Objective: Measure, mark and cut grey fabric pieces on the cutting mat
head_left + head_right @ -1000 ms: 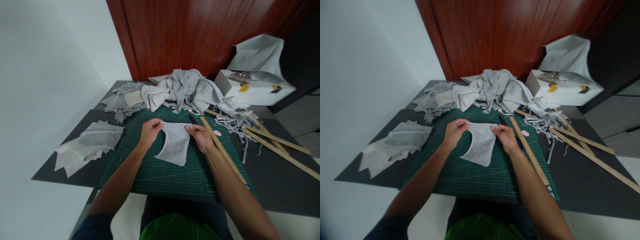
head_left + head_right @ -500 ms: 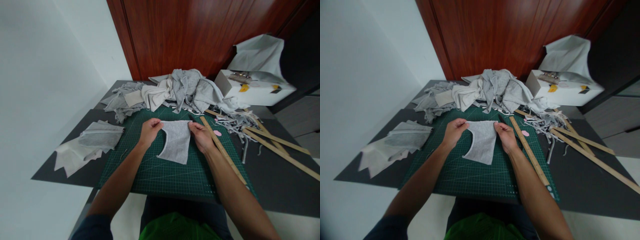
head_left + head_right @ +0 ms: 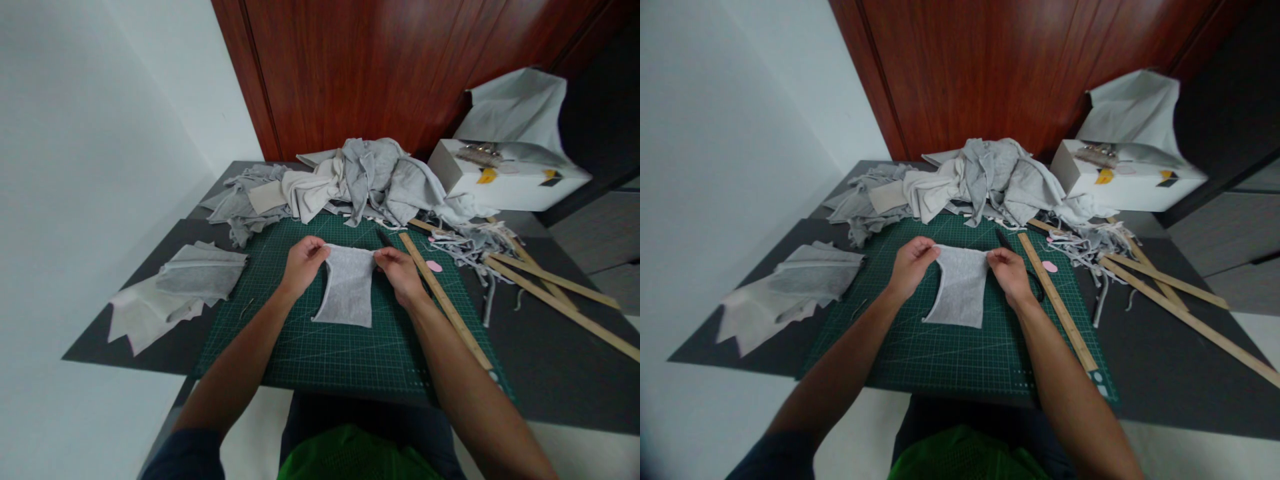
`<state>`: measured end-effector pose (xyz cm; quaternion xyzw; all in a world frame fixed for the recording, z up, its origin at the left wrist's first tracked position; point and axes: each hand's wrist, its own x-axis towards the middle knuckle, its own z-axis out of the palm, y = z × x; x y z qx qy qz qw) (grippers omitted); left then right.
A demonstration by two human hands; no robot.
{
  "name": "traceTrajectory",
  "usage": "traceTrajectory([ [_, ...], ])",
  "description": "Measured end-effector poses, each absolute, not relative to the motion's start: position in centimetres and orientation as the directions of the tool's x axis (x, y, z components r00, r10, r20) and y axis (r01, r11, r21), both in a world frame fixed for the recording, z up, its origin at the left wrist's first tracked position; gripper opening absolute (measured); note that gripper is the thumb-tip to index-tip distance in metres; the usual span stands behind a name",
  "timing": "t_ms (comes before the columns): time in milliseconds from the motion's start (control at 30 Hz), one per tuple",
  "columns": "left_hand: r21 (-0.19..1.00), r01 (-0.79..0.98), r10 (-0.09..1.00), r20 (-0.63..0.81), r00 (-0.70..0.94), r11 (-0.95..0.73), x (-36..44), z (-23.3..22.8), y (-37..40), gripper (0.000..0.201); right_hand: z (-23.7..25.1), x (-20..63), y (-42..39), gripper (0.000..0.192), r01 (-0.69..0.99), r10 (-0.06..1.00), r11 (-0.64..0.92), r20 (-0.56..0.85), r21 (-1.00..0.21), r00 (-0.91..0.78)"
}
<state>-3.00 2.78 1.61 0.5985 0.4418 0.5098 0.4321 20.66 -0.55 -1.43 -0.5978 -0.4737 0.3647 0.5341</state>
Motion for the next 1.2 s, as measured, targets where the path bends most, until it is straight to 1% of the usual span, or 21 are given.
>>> traceTrajectory([
  [33,0.955,0.122,0.96,0.259,0.109,-0.271,-2.9,1.6,2.6,0.017,-1.3,20.6,-0.7,0.021,0.299,0.942,0.06,0.153,-0.952,0.298],
  [67,0.938,0.154,0.947,0.29,0.138,-0.31,-2.8,1.6,2.4,0.016,-1.1,20.5,-0.9,0.021,0.418,0.92,0.129,0.266,-0.899,0.288],
  [100,0.921,0.182,0.932,0.315,0.177,-0.346,-2.7,1.7,2.2,0.015,-0.8,20.2,-1.2,0.026,0.515,0.89,0.219,0.387,-0.828,0.243],
  [133,0.904,0.202,0.916,0.331,0.226,-0.377,-2.5,1.8,1.9,0.014,-0.4,19.9,-1.5,0.034,0.58,0.85,0.324,0.499,-0.747,0.168],
  [167,0.89,0.214,0.897,0.338,0.286,-0.404,-2.3,1.9,1.5,0.013,-0.1,19.4,-1.9,0.042,0.597,0.818,0.43,0.572,-0.678,0.061],
  [200,0.879,0.216,0.875,0.337,0.347,-0.425,-2.2,2.0,1.2,0.012,0.1,19.0,-2.2,0.047,0.578,0.794,0.521,0.606,-0.629,-0.057],
  [233,0.874,0.21,0.855,0.334,0.397,-0.439,-2.0,2.1,1.0,0.012,0.3,18.6,-2.5,0.048,0.548,0.776,0.583,0.612,-0.6,-0.155],
  [267,0.874,0.197,0.84,0.329,0.432,-0.444,-1.9,2.1,0.8,0.013,0.5,18.2,-2.7,0.046,0.525,0.769,0.612,0.601,-0.591,-0.218],
  [333,0.89,0.154,0.832,0.322,0.452,-0.429,-1.7,2.0,0.7,0.016,0.7,17.7,-3.0,0.033,0.51,0.794,0.598,0.547,-0.619,-0.267],
  [400,0.915,0.099,0.848,0.316,0.426,-0.391,-1.6,1.8,0.8,0.02,0.9,17.7,-3.1,0.023,0.515,0.843,0.532,0.481,-0.672,-0.242],
  [500,0.941,0.036,0.873,0.296,0.388,-0.336,-1.5,1.5,0.9,0.023,1.3,17.8,-3.1,0.028,0.505,0.883,0.46,0.439,-0.73,-0.168],
  [633,0.967,0.013,0.914,0.235,0.332,-0.254,-1.1,1.3,0.9,0.028,1.7,17.4,-3.2,0.031,0.501,0.914,0.384,0.397,-0.775,-0.088],
  [767,0.986,-0.01,0.929,0.159,0.333,-0.165,-0.7,1.0,0.8,0.036,1.6,17.1,-3.3,0.03,0.507,0.937,0.317,0.349,-0.801,-0.035],
  [867,0.979,-0.007,0.923,0.194,0.333,-0.203,-0.5,1.0,0.6,0.035,1.4,17.5,-3.2,0.031,0.487,0.955,0.282,0.292,-0.827,-0.058],
  [967,0.958,-0.007,0.895,0.27,0.354,-0.286,-0.2,1.1,0.3,0.031,1.4,17.8,-3.0,0.032,0.383,0.96,0.278,0.241,-0.881,-0.144],
  [1033,0.951,-0.007,0.885,0.289,0.365,-0.308,0.0,1.2,0.0,0.028,1.2,17.9,-2.8,0.034,0.331,0.961,0.269,0.228,-0.905,-0.157],
  [1100,0.957,-0.002,0.898,0.272,0.346,-0.289,0.2,1.2,-0.2,0.026,1.0,17.7,-2.7,0.038,0.348,0.967,0.254,0.234,-0.903,-0.1],
  [1167,0.98,-0.018,0.93,0.194,0.313,-0.198,0.3,1.1,-0.4,0.028,0.8,17.5,-2.6,0.041,0.397,0.96,0.263,0.28,-0.879,-0.015],
  [1200,0.99,-0.035,0.939,0.138,0.314,-0.133,0.4,1.0,-0.4,0.033,0.7,17.4,-2.5,0.041,0.423,0.95,0.276,0.313,-0.863,0.018],
])
